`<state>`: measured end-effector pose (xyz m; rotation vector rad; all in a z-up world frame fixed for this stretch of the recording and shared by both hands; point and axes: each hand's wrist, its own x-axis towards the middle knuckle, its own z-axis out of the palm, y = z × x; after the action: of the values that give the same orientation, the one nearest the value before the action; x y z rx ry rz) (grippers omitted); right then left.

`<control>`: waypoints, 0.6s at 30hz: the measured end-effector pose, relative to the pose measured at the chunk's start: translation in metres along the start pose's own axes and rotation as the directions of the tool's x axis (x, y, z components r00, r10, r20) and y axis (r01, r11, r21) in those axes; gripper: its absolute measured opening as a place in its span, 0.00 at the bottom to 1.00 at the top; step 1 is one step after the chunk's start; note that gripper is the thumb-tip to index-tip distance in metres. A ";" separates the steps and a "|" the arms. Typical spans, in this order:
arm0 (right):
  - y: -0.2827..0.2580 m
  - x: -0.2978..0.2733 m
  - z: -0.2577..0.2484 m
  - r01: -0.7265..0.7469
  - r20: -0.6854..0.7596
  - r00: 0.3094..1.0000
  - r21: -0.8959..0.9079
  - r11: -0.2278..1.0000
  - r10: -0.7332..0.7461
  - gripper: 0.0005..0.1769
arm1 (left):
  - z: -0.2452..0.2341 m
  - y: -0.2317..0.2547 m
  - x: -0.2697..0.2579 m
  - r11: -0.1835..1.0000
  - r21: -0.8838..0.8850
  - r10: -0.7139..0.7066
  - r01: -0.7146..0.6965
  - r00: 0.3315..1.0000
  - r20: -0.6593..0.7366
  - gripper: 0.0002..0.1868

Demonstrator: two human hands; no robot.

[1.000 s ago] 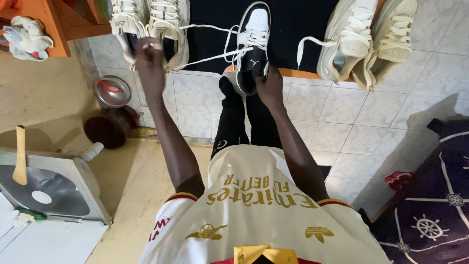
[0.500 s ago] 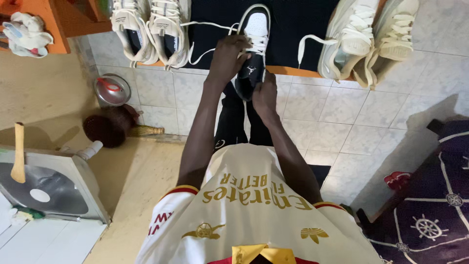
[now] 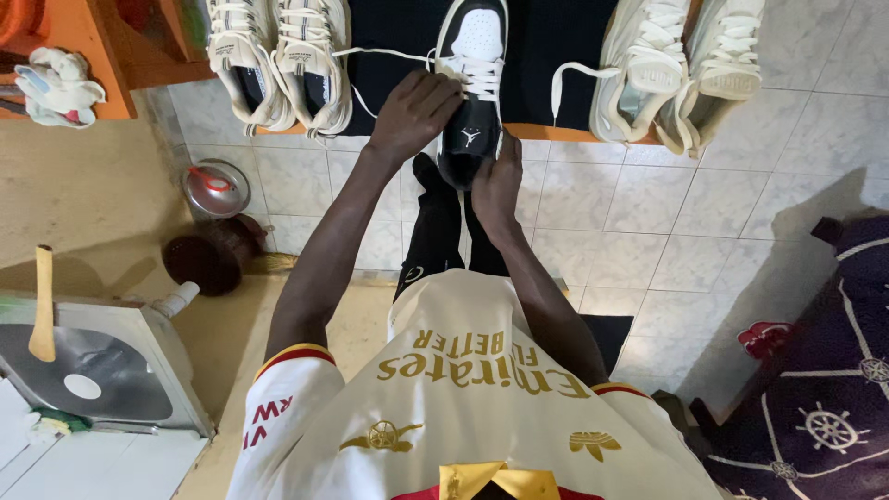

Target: The person removes the laces from a black and white sneaker, then threads the laces through the eyelets and ties them. The shoe is held in both hands throughout the process.

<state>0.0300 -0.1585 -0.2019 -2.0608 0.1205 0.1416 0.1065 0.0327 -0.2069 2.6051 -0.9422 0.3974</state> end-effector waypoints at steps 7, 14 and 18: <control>-0.001 -0.005 0.012 -0.010 -0.033 0.999 0.059 0.998 0.012 0.23 | -0.010 0.036 -0.002 0.917 -0.107 -0.377 0.384 0.922 0.086 0.21; 0.026 -0.004 0.029 -0.050 -0.016 0.999 0.083 0.995 0.051 0.26 | 0.001 0.049 -0.013 0.619 -0.510 -0.660 0.598 0.747 0.075 0.17; 0.045 -0.003 0.030 0.019 -0.040 0.999 0.021 1.000 -0.018 0.24 | 0.016 0.031 -0.014 0.537 -0.585 -0.638 0.608 0.746 0.190 0.11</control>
<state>0.0190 -0.1535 -0.2544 -2.0435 0.1266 0.0874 0.0780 0.0119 -0.2201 2.0831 -0.0150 -0.0594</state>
